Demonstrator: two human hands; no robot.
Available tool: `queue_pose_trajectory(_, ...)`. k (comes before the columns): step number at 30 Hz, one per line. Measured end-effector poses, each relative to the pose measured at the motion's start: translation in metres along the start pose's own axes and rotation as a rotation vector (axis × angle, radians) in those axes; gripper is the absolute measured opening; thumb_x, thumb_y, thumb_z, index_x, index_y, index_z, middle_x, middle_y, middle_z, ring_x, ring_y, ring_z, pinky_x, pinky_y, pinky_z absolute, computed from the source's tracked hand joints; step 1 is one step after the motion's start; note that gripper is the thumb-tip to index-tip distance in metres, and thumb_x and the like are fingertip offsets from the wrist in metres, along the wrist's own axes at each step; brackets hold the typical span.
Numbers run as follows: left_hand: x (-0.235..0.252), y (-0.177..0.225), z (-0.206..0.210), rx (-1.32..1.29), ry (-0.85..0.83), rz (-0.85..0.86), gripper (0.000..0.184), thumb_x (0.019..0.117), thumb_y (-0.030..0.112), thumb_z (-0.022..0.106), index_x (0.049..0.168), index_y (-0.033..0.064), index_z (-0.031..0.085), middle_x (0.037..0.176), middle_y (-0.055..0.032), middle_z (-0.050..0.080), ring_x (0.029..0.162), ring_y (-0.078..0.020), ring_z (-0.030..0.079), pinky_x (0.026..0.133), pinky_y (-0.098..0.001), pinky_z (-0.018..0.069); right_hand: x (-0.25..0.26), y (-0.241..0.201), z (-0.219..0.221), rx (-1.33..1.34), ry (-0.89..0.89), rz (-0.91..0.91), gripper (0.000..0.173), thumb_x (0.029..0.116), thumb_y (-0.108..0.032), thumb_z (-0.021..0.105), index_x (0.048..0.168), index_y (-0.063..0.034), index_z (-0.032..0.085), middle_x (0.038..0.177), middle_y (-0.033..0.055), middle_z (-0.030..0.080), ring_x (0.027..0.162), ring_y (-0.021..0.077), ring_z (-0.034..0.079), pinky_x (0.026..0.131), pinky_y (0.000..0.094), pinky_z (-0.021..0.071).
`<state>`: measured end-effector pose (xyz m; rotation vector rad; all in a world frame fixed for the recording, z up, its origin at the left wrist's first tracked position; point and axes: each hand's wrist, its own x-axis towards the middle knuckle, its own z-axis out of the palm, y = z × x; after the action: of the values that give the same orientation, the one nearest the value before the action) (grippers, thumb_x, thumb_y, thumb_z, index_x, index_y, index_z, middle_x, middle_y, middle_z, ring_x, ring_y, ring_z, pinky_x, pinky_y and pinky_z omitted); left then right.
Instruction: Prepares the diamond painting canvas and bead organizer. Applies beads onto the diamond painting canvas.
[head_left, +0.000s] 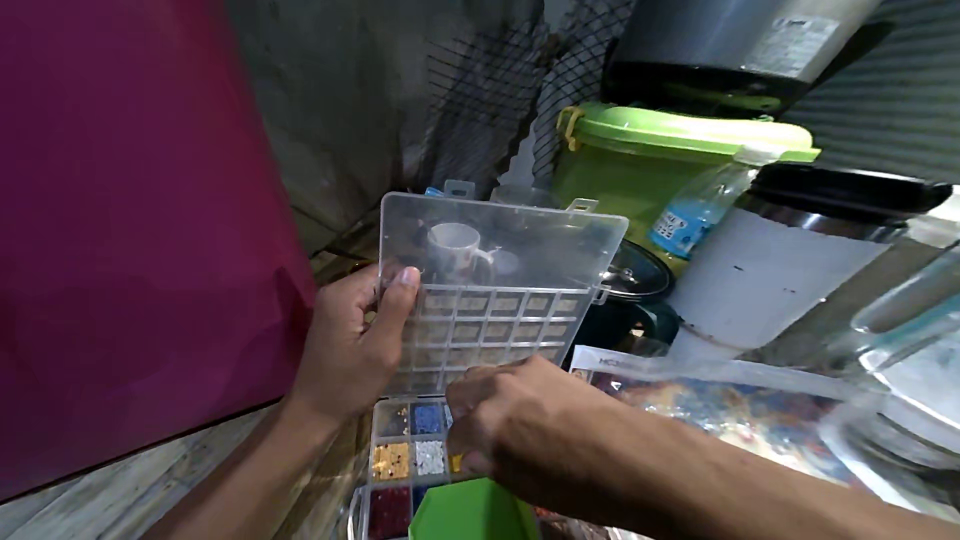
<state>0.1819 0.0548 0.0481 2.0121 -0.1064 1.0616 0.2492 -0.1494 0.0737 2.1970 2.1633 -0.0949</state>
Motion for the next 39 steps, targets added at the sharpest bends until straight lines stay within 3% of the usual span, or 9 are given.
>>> queue_pose_trajectory(9,0.001,-0.003,0.0,-0.01,0.006,0.048,0.033,0.1089,0.026,0.043,0.087,0.0164,0.066,0.071,0.0079,0.061,0.062,-0.0028,0.058,0.052,-0.0189,0.0479,0.002,-0.002,0.005,0.034,-0.006,0.035,0.014,0.0994,-0.025,0.062,0.096,-0.0164,0.072,0.093,0.0019,0.065,0.081,0.0197,0.066,0.06,0.042,0.0548)
queue_pose_trajectory(16,0.001,-0.003,0.0,-0.023,0.011,0.039,0.033,0.1087,0.026,0.044,0.087,0.0159,0.066,0.074,0.0069,0.064,0.065,-0.0038,0.062,0.055,-0.0202,0.0515,0.002,0.006,0.012,0.045,0.051,-0.054,0.016,0.1006,-0.023,0.058,0.097,-0.0131,0.069,0.096,0.0044,0.064,0.09,0.0194,0.066,0.07,0.0376,0.0565)
queue_pose_trajectory(20,0.0,-0.003,0.0,-0.033,0.002,0.048,0.033,0.109,0.025,0.043,0.089,0.0146,0.067,0.074,0.0062,0.064,0.065,-0.0044,0.063,0.055,-0.0203,0.0526,-0.005,0.008,0.007,0.058,0.103,-0.05,0.015,0.1007,-0.025,0.06,0.102,-0.0143,0.07,0.097,0.0015,0.065,0.092,0.0157,0.066,0.076,0.0343,0.0574)
queue_pose_trajectory(25,0.0,-0.001,0.0,-0.026,0.001,0.055,0.032,0.1096,0.025,0.044,0.088,0.0134,0.065,0.071,0.0072,0.061,0.062,-0.0016,0.059,0.053,-0.0169,0.0489,-0.025,-0.001,-0.006,0.298,0.152,-0.103,0.014,0.1,-0.026,0.061,0.101,-0.0165,0.071,0.095,-0.0037,0.067,0.091,0.0067,0.065,0.078,0.0255,0.0548)
queue_pose_trajectory(31,0.001,0.001,0.0,0.003,-0.011,0.069,0.032,0.1099,0.026,0.044,0.088,0.014,0.063,0.072,0.0079,0.06,0.063,-0.0003,0.059,0.054,-0.0159,0.0494,-0.038,-0.011,0.0,0.206,0.184,-0.153,0.02,0.106,-0.025,0.053,0.102,-0.0142,0.069,0.096,0.002,0.067,0.091,0.0134,0.066,0.079,0.0293,0.0557)
queue_pose_trajectory(39,0.001,0.0,0.0,-0.018,-0.014,0.082,0.03,0.1102,0.024,0.044,0.091,0.013,0.064,0.076,0.0063,0.064,0.067,-0.0023,0.064,0.058,-0.0179,0.0546,-0.042,-0.016,0.008,0.152,0.223,-0.171,0.016,0.1044,-0.021,0.055,0.106,-0.0159,0.069,0.1,0.0021,0.066,0.096,0.0154,0.065,0.082,0.0305,0.0556)
